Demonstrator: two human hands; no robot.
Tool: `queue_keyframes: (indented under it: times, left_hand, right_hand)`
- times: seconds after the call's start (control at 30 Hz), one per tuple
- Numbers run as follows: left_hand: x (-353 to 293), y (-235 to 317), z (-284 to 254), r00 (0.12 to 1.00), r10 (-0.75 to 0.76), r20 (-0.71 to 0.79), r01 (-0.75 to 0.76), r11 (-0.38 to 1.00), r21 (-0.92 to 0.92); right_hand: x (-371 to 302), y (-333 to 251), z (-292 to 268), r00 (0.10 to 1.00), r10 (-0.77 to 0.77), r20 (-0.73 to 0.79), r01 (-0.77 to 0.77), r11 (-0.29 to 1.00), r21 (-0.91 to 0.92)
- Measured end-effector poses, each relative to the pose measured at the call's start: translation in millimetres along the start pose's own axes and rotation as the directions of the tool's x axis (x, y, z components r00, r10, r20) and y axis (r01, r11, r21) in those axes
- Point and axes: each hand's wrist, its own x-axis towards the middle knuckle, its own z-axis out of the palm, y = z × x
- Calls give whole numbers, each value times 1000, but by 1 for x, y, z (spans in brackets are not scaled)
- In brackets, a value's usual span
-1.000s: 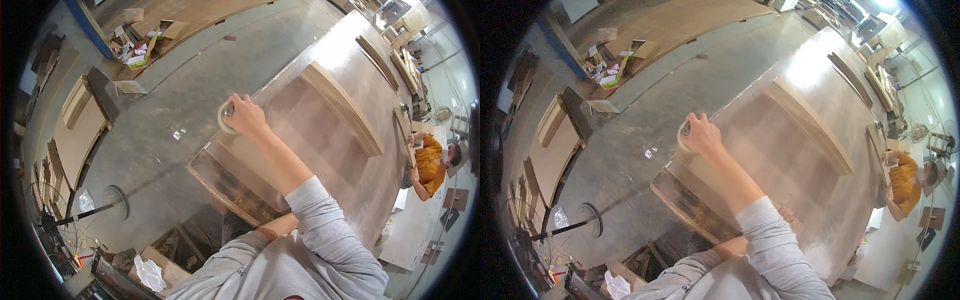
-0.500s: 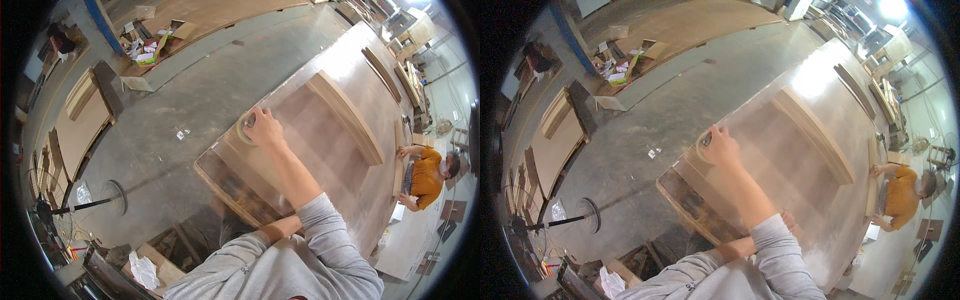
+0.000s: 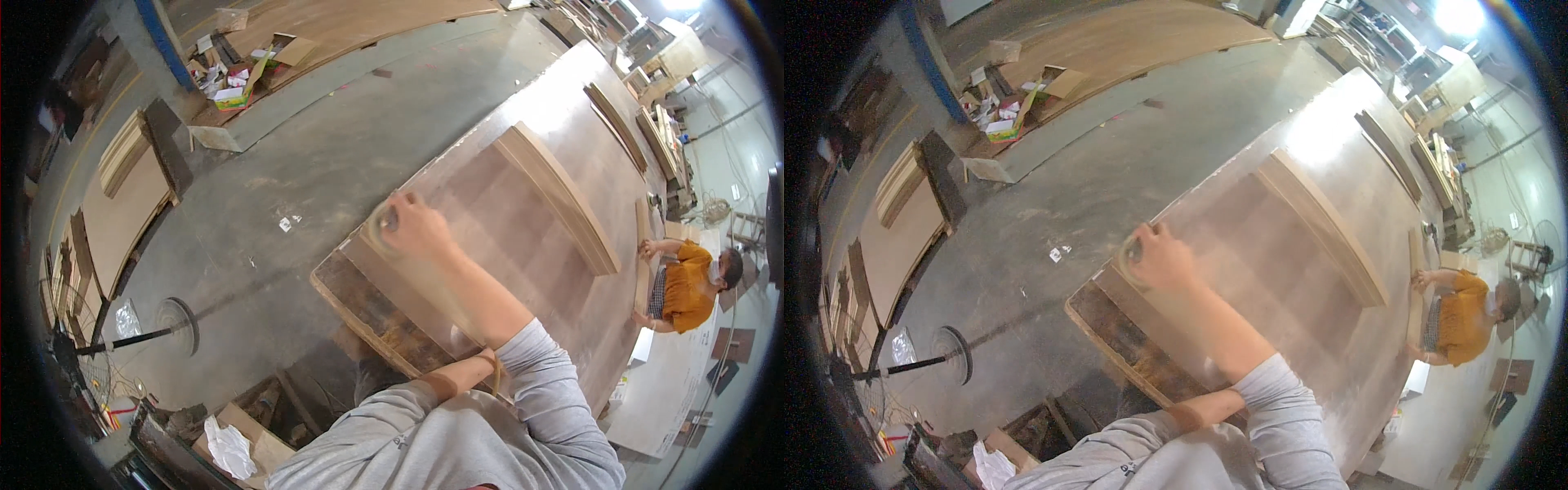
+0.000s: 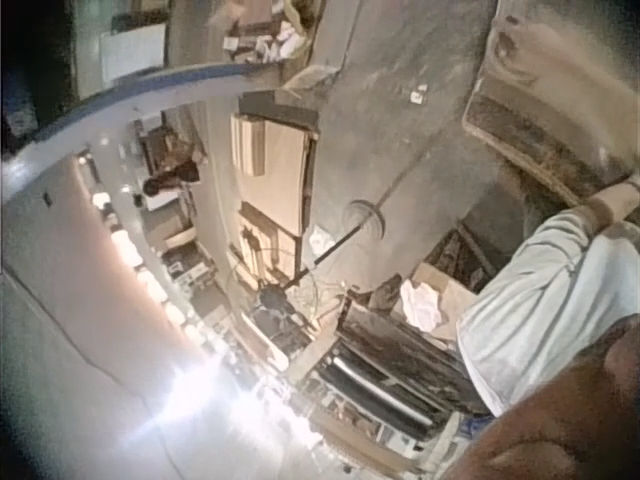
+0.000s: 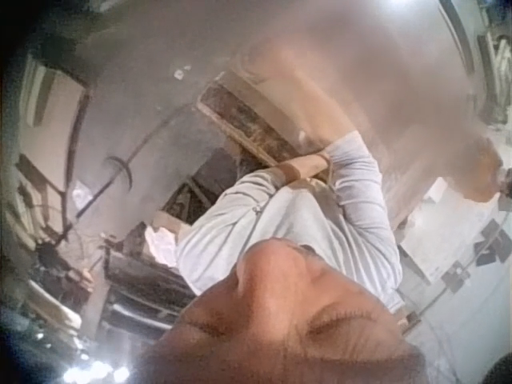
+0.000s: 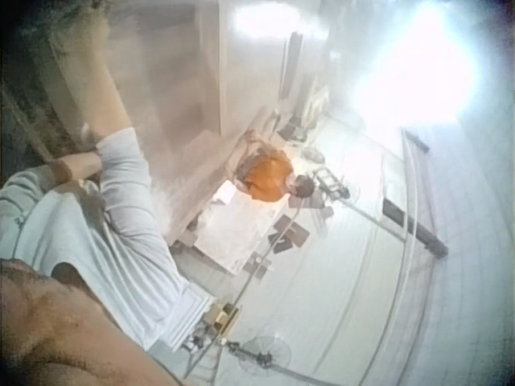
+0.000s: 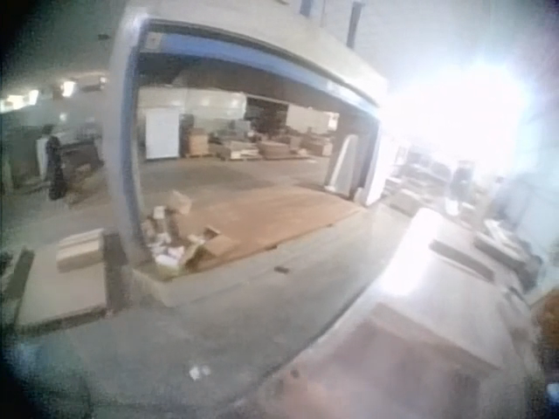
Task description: Use a power sander to smooth wooden planks on a large workbench.
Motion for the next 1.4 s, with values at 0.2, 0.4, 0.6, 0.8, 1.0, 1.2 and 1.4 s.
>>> queue_keyframes:
  times: [0.2, 0.4, 0.6, 0.8, 1.0, 1.2, 1.4]
  left_hand:
    - [4, -3, 6, 1000, 7, 19, -5, 996, -90]
    - [-5, -12, 23, 997, -54, -56, 41, 976, -212]
    - [-21, 1, -13, 988, 151, 2, -147, 961, 235]
    - [-9, 3, -30, 955, 294, 40, -258, 753, 605]
    - [6, 29, -79, 892, -47, 449, -176, 880, 441]
    - [2, 17, -65, 918, -25, 396, -156, 895, 419]
    - [1, 25, -79, 902, -92, 422, -113, 893, 435]
  right_hand:
    - [33, 12, -22, 996, 81, -38, -80, 997, 23]
    - [-5, -19, 10, 994, -65, -85, 63, 998, -24]
    - [-45, -53, 1, 951, -255, 175, 222, 957, 186]
    - [-150, 52, -88, 955, 194, -223, -122, 946, 300]
    - [-342, 205, -133, 469, 670, -576, -500, 739, 452]
    - [-492, 308, -51, 229, 794, -564, -762, 506, 404]
    - [-527, 318, -17, 142, 933, -331, -856, 284, 432]
